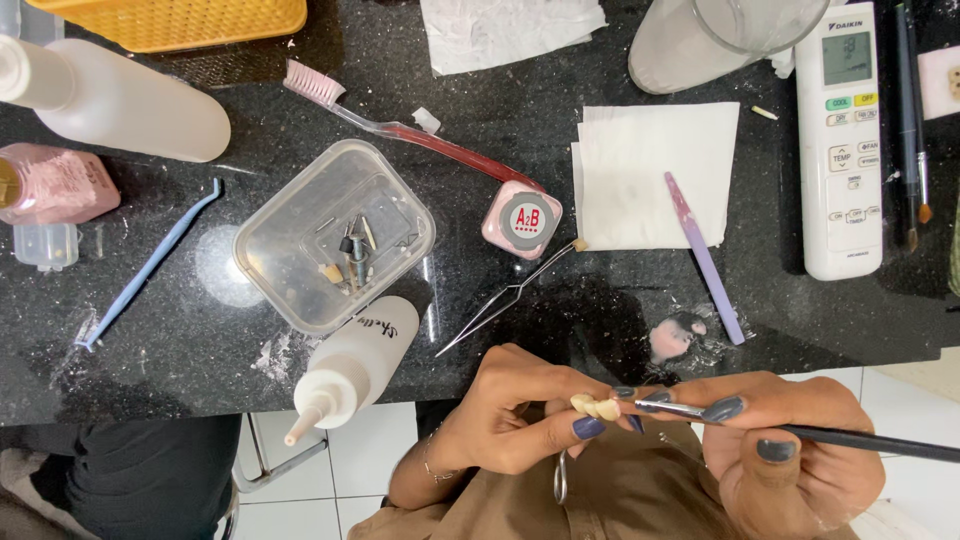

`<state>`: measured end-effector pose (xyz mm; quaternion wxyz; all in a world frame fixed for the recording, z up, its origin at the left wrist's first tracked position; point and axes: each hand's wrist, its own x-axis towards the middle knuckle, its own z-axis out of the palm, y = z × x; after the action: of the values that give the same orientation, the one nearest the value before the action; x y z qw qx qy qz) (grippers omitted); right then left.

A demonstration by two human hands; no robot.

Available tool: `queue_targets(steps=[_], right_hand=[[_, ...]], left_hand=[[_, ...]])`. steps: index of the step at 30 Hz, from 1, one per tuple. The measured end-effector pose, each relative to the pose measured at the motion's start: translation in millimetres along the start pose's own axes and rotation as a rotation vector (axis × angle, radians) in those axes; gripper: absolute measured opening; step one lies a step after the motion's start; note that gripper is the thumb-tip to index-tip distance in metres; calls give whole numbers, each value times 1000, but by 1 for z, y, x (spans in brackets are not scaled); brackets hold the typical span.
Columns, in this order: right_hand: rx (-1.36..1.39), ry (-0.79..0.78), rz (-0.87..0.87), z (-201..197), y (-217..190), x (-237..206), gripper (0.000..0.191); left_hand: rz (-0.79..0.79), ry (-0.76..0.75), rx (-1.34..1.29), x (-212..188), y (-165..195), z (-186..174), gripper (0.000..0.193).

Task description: The person holds a small dental prosthesis in one hand and uses a fine brush to apply and shape pink ceramic material onto it, periodically dipping the brush and wiping it on a tissue, then holds the prosthesis against a white denture base at the end.

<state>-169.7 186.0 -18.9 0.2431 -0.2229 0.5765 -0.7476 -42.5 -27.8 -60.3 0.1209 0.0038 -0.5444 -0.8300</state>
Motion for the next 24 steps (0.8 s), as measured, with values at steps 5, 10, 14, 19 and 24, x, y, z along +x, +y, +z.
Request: queue_targets(steps=[5,10,14,19,24], right_hand=[[-48,34,16,3,-3,-2,29],[-47,7,-15,8,-8,4,29],[-33,-22,-39,14,-9,7,29],[8,-18,-52,14,-5,5,28],[45,-41,-52,9,-3,1,24]], left_hand=[[1,-12,-8,1,0,1,22],[6,-26,21,1,0,0,23],[-4,-16,-2,1,-2,2,23],[12,-13,-7,1,-2,3,22],[8,-19,7,1,-1,2,22]])
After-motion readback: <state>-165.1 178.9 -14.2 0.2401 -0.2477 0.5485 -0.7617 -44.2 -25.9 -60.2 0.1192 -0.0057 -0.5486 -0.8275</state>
